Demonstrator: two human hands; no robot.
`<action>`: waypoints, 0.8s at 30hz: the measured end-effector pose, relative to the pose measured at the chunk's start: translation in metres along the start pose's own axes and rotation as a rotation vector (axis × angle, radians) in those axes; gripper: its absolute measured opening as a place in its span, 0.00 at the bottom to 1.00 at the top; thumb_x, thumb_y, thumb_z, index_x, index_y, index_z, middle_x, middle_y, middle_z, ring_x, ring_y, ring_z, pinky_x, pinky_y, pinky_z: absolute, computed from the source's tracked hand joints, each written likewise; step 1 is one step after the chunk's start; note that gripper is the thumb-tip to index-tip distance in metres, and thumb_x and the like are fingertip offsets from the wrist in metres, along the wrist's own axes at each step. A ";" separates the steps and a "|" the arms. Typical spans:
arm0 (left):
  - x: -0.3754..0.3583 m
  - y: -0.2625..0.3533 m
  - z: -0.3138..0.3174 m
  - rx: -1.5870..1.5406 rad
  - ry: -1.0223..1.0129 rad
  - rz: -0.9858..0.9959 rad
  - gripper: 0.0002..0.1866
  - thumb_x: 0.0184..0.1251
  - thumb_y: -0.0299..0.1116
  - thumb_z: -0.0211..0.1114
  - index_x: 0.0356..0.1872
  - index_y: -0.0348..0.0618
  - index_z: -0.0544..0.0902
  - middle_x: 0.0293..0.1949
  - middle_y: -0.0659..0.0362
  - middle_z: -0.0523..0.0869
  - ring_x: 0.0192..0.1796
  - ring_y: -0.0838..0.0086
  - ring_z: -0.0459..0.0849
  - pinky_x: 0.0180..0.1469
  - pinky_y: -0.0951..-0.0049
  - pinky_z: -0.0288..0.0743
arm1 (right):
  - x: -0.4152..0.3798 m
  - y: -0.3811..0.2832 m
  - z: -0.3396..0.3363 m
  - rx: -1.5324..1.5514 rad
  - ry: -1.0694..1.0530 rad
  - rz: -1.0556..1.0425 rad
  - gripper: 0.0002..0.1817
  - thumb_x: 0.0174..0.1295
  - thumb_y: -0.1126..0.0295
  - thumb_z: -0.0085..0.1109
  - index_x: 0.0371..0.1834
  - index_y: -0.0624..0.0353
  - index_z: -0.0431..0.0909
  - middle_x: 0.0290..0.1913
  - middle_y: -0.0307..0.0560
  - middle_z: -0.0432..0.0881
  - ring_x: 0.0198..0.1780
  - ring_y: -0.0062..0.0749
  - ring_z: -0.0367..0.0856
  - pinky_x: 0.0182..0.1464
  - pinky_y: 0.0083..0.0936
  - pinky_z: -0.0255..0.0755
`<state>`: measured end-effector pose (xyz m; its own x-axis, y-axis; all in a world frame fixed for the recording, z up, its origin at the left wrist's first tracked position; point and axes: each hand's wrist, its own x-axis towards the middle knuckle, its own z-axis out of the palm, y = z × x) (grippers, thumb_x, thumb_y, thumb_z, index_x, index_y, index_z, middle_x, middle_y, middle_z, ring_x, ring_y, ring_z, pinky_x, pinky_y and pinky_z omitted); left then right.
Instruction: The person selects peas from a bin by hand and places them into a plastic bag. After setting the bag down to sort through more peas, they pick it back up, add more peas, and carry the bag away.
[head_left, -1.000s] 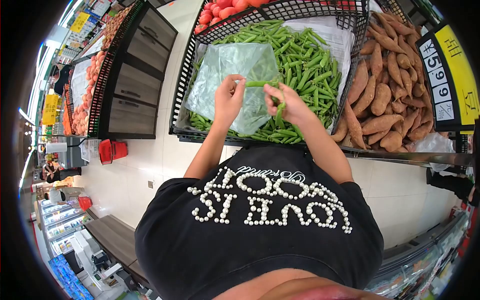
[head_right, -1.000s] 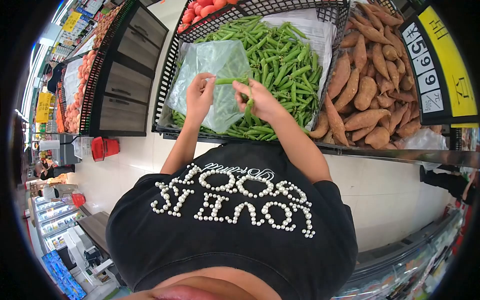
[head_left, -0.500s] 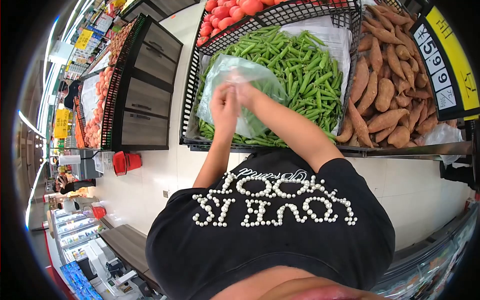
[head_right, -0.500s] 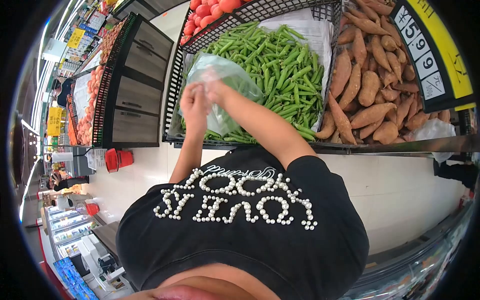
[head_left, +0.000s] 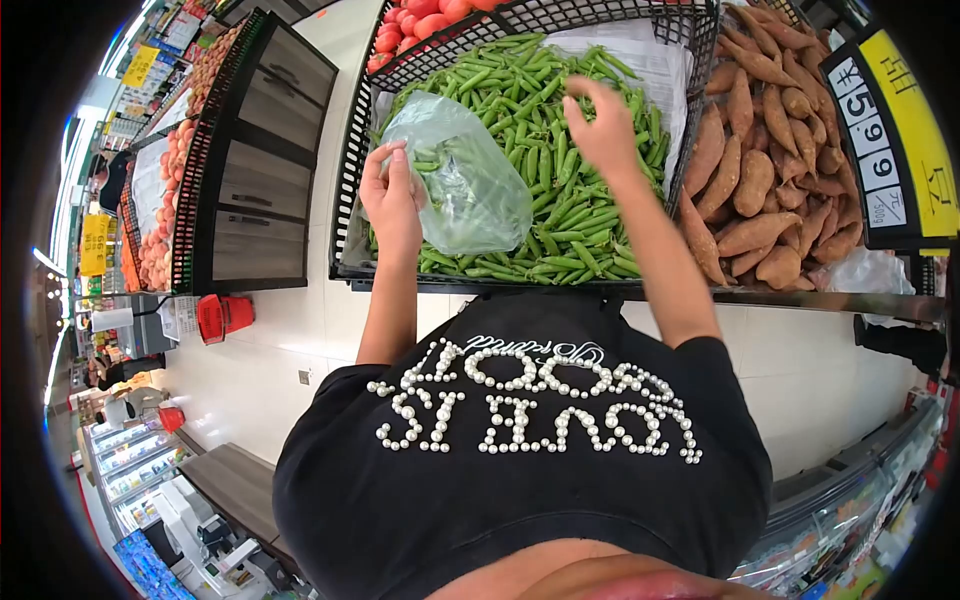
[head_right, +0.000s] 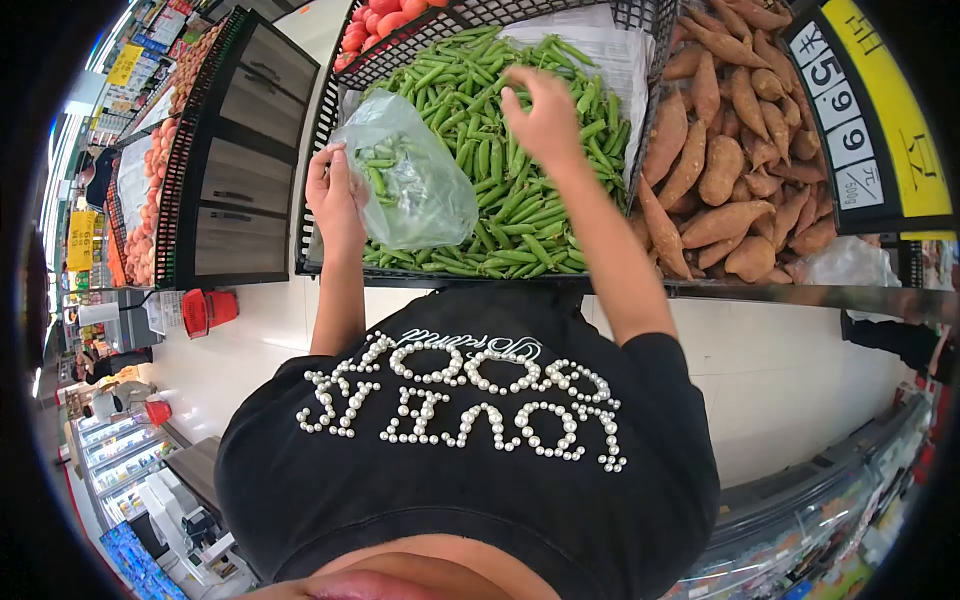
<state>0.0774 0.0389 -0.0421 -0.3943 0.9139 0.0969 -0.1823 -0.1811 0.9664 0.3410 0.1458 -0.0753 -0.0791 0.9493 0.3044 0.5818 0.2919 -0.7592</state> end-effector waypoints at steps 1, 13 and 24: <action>0.001 0.000 0.001 -0.011 -0.011 0.002 0.07 0.77 0.34 0.58 0.47 0.43 0.78 0.19 0.72 0.65 0.19 0.88 0.60 0.20 0.82 0.52 | 0.019 0.038 0.005 -0.425 0.138 -0.182 0.32 0.62 0.45 0.61 0.68 0.41 0.71 0.69 0.57 0.70 0.67 0.52 0.70 0.62 0.53 0.70; -0.003 -0.010 0.001 0.015 -0.077 -0.002 0.07 0.78 0.32 0.56 0.47 0.41 0.78 0.18 0.69 0.69 0.17 0.88 0.61 0.19 0.81 0.55 | 0.023 0.073 0.003 -0.534 -0.312 0.338 0.41 0.53 0.33 0.64 0.70 0.31 0.65 0.73 0.54 0.58 0.71 0.66 0.60 0.62 0.74 0.61; 0.002 -0.005 0.005 0.041 -0.125 0.009 0.08 0.77 0.32 0.58 0.47 0.40 0.79 0.18 0.69 0.69 0.17 0.87 0.61 0.19 0.80 0.55 | -0.005 0.074 0.006 -0.510 -0.398 0.017 0.34 0.52 0.50 0.71 0.65 0.35 0.72 0.68 0.51 0.66 0.65 0.57 0.71 0.59 0.63 0.70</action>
<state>0.0826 0.0436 -0.0458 -0.2797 0.9510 0.1320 -0.1412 -0.1768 0.9741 0.3795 0.1630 -0.1362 -0.3037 0.9526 -0.0161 0.8893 0.2774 -0.3635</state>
